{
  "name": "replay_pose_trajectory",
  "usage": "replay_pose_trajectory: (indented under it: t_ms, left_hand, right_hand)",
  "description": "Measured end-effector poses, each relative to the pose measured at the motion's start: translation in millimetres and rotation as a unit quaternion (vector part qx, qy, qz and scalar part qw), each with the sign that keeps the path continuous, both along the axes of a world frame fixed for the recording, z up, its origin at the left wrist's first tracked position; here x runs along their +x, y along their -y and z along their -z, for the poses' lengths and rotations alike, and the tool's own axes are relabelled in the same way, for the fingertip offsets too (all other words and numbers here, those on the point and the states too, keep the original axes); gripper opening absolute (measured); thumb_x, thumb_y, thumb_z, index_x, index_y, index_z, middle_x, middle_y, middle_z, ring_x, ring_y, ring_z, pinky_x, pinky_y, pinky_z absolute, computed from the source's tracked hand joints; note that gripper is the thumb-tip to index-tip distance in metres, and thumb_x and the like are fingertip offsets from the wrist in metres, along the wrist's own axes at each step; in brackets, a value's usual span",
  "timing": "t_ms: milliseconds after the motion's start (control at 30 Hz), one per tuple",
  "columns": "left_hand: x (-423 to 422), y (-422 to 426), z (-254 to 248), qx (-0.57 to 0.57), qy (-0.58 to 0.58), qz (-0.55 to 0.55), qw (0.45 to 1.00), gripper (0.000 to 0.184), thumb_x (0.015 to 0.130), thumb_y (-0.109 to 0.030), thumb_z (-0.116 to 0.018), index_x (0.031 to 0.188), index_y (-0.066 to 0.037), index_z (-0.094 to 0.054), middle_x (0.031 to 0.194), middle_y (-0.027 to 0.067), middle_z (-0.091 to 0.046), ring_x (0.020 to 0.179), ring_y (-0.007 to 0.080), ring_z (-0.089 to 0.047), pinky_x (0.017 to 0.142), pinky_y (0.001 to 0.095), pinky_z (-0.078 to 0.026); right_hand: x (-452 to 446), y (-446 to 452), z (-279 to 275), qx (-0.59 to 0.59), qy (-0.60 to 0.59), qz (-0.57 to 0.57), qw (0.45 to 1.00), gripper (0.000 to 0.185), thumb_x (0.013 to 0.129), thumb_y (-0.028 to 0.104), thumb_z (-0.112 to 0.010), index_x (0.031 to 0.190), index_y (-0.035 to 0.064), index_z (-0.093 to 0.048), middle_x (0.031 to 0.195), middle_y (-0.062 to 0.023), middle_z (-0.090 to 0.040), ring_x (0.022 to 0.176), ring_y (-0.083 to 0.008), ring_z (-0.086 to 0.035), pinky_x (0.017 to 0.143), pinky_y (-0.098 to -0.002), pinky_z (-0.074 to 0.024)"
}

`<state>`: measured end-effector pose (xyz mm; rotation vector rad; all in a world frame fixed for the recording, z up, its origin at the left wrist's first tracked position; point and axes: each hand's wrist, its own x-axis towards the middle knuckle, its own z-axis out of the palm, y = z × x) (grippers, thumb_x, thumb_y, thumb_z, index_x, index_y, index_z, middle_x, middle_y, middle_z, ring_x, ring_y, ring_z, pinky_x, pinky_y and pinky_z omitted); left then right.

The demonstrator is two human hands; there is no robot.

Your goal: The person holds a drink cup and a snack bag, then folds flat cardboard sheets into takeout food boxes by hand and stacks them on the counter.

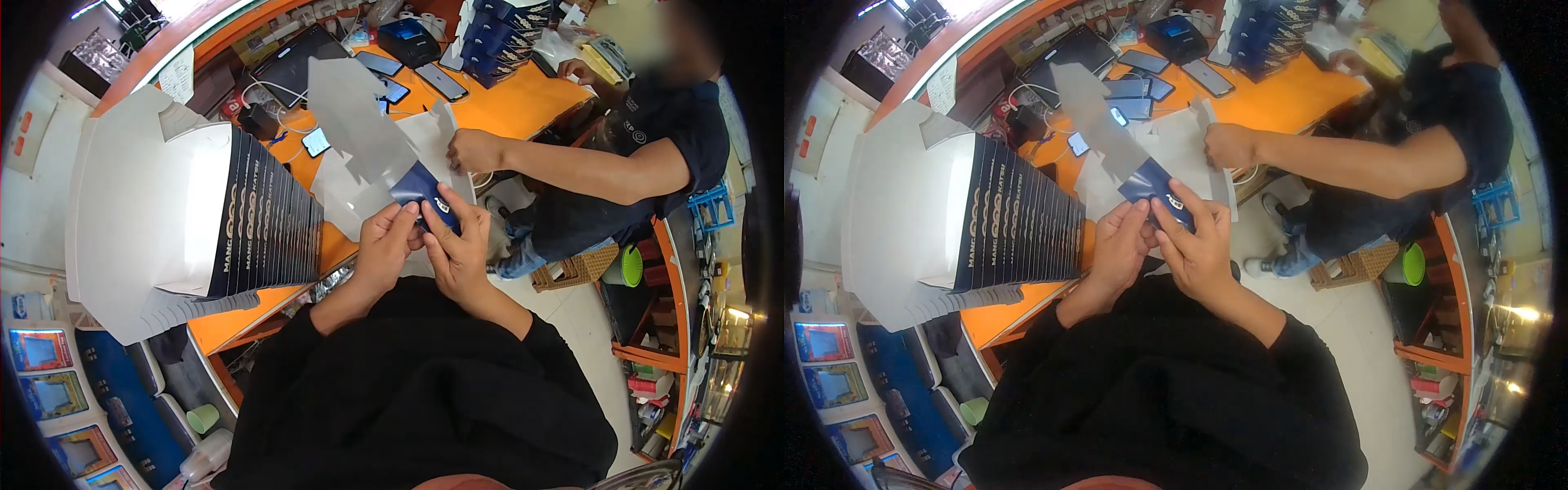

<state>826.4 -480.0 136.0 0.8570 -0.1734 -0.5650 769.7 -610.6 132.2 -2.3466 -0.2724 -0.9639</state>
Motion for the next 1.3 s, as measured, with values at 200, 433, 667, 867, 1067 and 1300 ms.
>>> replay_pose_trajectory:
  t_ms: [200,433,667,867,1067,1300]
  left_hand:
    - [-11.9,-12.0,3.5,0.081,0.097,0.068,0.990,0.026,0.103,-0.019,-0.050,0.119,0.000,-0.059,0.094,-0.0031,-0.059,0.084,0.0055,-0.055,0.075,0.0230,-0.049]
    - [-4.3,-38.3,-8.4,0.325,0.459,-0.019,0.827,0.020,0.091,-0.005,-0.055,0.107,0.002,-0.063,0.083,0.0120,-0.065,0.072,0.0212,-0.064,0.064,0.0323,-0.050]
    - [-3.5,-40.5,-6.0,0.333,0.604,-0.103,0.716,0.010,0.081,-0.007,-0.068,0.089,-0.001,-0.067,0.060,0.0102,-0.056,0.052,0.0276,-0.057,0.049,0.0366,-0.043]
    - [-5.7,-44.4,-10.1,0.386,0.608,-0.098,0.686,0.010,0.084,-0.010,-0.068,0.090,-0.003,-0.068,0.061,0.0113,-0.058,0.053,0.0290,-0.058,0.051,0.0375,-0.044]
    - [-3.9,-39.4,-8.9,0.503,0.496,-0.055,0.706,0.016,0.092,-0.018,-0.062,0.101,-0.007,-0.068,0.073,0.0157,-0.066,0.065,0.0329,-0.066,0.057,0.0388,-0.050]
    - [0.3,-41.4,2.3,0.477,0.486,-0.027,0.732,0.019,0.093,-0.020,-0.061,0.106,-0.007,-0.066,0.081,0.0176,-0.067,0.072,0.0352,-0.067,0.061,0.0399,-0.050]
  right_hand:
    - [2.9,-5.0,3.2,0.062,-0.002,-0.022,0.998,0.054,0.097,0.025,-0.051,0.145,0.0034,-0.041,0.143,-0.0244,-0.042,0.097,-0.0281,-0.050,0.089,-0.0379,-0.0385]
    - [26.5,35.7,11.9,0.259,-0.018,-0.051,0.964,0.052,0.103,0.025,-0.041,0.148,-0.0005,-0.033,0.127,-0.0169,-0.046,0.084,-0.0172,-0.050,0.077,-0.0274,-0.0436]
    - [31.7,58.2,-13.1,0.259,-0.073,-0.136,0.953,0.032,0.078,0.016,-0.078,0.109,0.0094,-0.073,0.090,0.0011,-0.048,0.066,-0.0075,-0.040,0.060,-0.0210,-0.0335]
    - [32.7,55.5,-19.2,0.231,-0.143,-0.135,0.953,0.031,0.076,0.011,-0.079,0.106,0.0093,-0.073,0.083,0.0011,-0.047,0.064,-0.0074,-0.041,0.057,-0.0213,-0.0323]
    - [30.9,33.8,-11.1,0.134,0.000,-0.092,0.987,0.011,0.074,0.001,-0.075,0.082,0.0057,-0.070,0.073,-0.0041,-0.054,0.063,-0.0149,-0.059,0.055,-0.0280,-0.0470]
    - [27.9,35.6,-8.2,0.013,-0.033,-0.182,0.983,0.015,0.073,-0.002,-0.074,0.081,0.0090,-0.069,0.076,-0.0057,-0.059,0.066,-0.0214,-0.061,0.058,-0.0307,-0.0493]
